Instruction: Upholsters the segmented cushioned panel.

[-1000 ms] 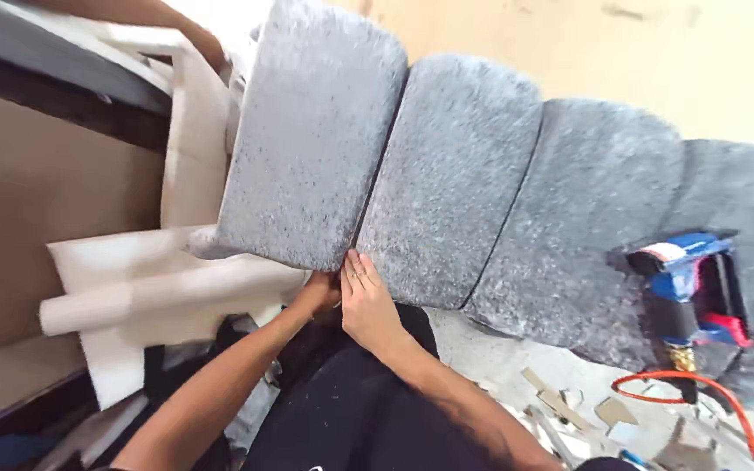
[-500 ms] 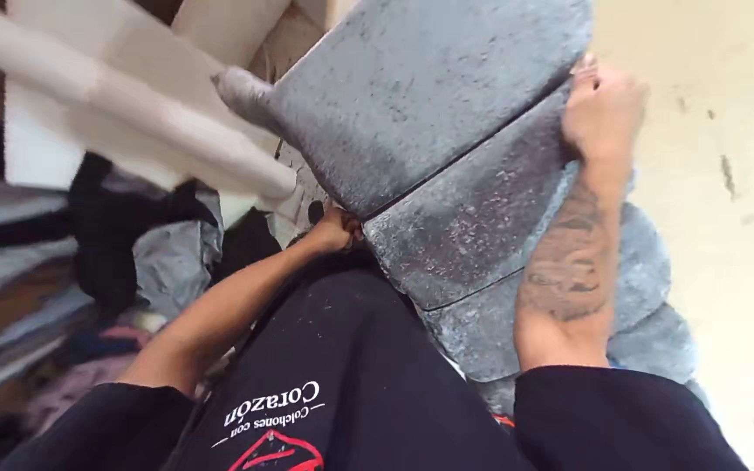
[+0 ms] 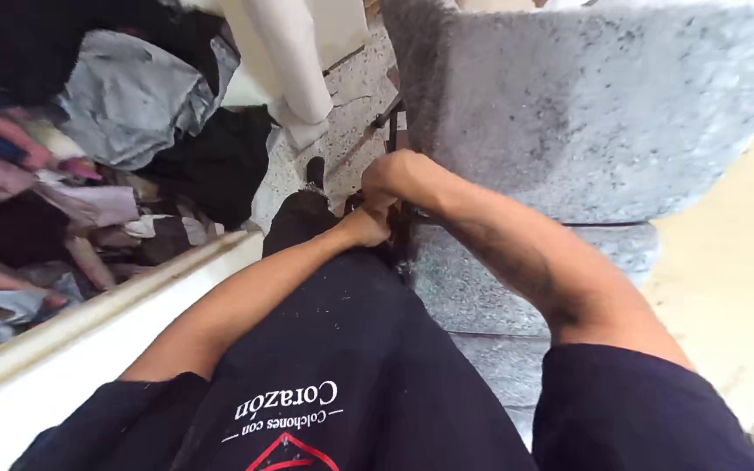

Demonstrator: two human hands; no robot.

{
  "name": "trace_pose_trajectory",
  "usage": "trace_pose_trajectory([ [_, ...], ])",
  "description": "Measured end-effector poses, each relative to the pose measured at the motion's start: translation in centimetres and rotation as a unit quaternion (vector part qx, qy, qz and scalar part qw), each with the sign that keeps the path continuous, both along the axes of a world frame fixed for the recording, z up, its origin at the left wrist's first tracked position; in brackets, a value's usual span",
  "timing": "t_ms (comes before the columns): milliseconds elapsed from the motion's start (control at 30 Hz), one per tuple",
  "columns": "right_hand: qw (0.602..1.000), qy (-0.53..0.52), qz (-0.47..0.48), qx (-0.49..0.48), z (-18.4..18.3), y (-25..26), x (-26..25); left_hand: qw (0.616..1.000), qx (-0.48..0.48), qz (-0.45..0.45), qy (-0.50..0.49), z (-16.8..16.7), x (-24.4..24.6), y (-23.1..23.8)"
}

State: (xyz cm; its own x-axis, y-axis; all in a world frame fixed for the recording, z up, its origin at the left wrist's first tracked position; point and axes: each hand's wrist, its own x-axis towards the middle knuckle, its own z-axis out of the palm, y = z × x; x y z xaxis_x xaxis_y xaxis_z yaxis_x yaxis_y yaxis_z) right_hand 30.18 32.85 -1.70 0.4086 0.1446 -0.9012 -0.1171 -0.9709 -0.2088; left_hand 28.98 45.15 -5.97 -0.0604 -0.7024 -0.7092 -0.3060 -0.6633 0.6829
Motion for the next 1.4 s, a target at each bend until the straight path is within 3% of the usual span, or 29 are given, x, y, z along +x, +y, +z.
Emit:
trace_pose_trajectory([
  [67, 0.999, 0.007, 0.038, -0.036, 0.2, -0.7, 0.3, 0.999, -0.006, 0.03, 0.018, -0.9, 0.7, 0.9],
  [167, 0.998, 0.055, 0.018, -0.021, 1.0, -1.8, 0.4, 0.998, -0.046, -0.024, 0.023, -1.2, 2.0, 1.6],
  [267, 0.988, 0.132, 0.057, -0.046, -3.4, -1.2, 0.4, 0.992, -0.115, -0.054, 0.014, -1.4, 2.6, 2.7],
  [367, 0.978, 0.163, 0.126, -0.027, -6.9, -1.9, -0.2, 0.99, -0.111, -0.092, 0.006, -1.1, 3.6, 2.7],
  [567, 0.974, 0.161, 0.148, 0.056, 0.3, -0.8, 1.1, 0.989, -0.089, -0.118, -0.017, -1.3, 3.6, 2.0],
  [667, 0.984, 0.076, 0.159, 0.04, 2.0, -0.7, -1.3, 0.991, -0.062, -0.122, -0.004, -2.0, 3.3, 0.7],
  [700, 0.99, 0.013, 0.127, 0.052, 2.5, -0.9, -2.6, 0.99, -0.072, -0.121, 0.004, -2.7, 2.9, 0.4],
  [767, 0.982, -0.153, -0.039, 0.103, 4.9, -2.7, -4.8, 0.987, -0.116, -0.113, 0.015, -4.2, 2.5, -0.5],
  [833, 0.896, -0.351, -0.265, 0.054, 9.4, -7.4, -8.0, 0.987, -0.074, -0.139, 0.023, -3.9, 2.5, -2.2],
  [900, 0.743, -0.478, -0.443, -0.154, 12.4, -14.5, -14.8, 0.987, -0.022, -0.155, 0.016, -4.6, 1.5, -3.2],
  [967, 0.573, -0.406, -0.586, -0.403, 10.6, -20.8, -24.0, 0.987, -0.024, -0.158, 0.006, -5.2, 1.1, -3.2],
  [1000, 0.532, -0.328, -0.637, -0.451, 8.3, -22.3, -28.1, 0.986, -0.031, -0.163, 0.0, -5.1, 1.3, -3.2],
  [1067, 0.538, -0.233, -0.692, -0.42, 3.9, -21.9, -32.9, 0.984, -0.017, -0.178, -0.003, -3.8, 1.8, -3.5],
  [1100, 0.555, -0.209, -0.703, -0.393, 2.8, -21.2, -33.0, 0.983, -0.013, -0.181, -0.008, -3.2, 1.8, -3.9],
  [1167, 0.536, -0.201, -0.73, -0.375, 1.1, -21.1, -32.6, 0.983, 0.003, -0.184, -0.026, -2.6, 1.6, -4.5],
  [1267, 0.518, -0.173, -0.779, -0.308, 1.0, -21.0, -32.8, 0.978, 0.031, -0.199, -0.059, -2.1, 1.1, -3.5],
  [1400, 0.494, -0.18, -0.799, -0.292, 3.7, -19.5, -30.2, 0.978, -0.024, -0.191, -0.085, -2.6, 2.4, -1.9],
])
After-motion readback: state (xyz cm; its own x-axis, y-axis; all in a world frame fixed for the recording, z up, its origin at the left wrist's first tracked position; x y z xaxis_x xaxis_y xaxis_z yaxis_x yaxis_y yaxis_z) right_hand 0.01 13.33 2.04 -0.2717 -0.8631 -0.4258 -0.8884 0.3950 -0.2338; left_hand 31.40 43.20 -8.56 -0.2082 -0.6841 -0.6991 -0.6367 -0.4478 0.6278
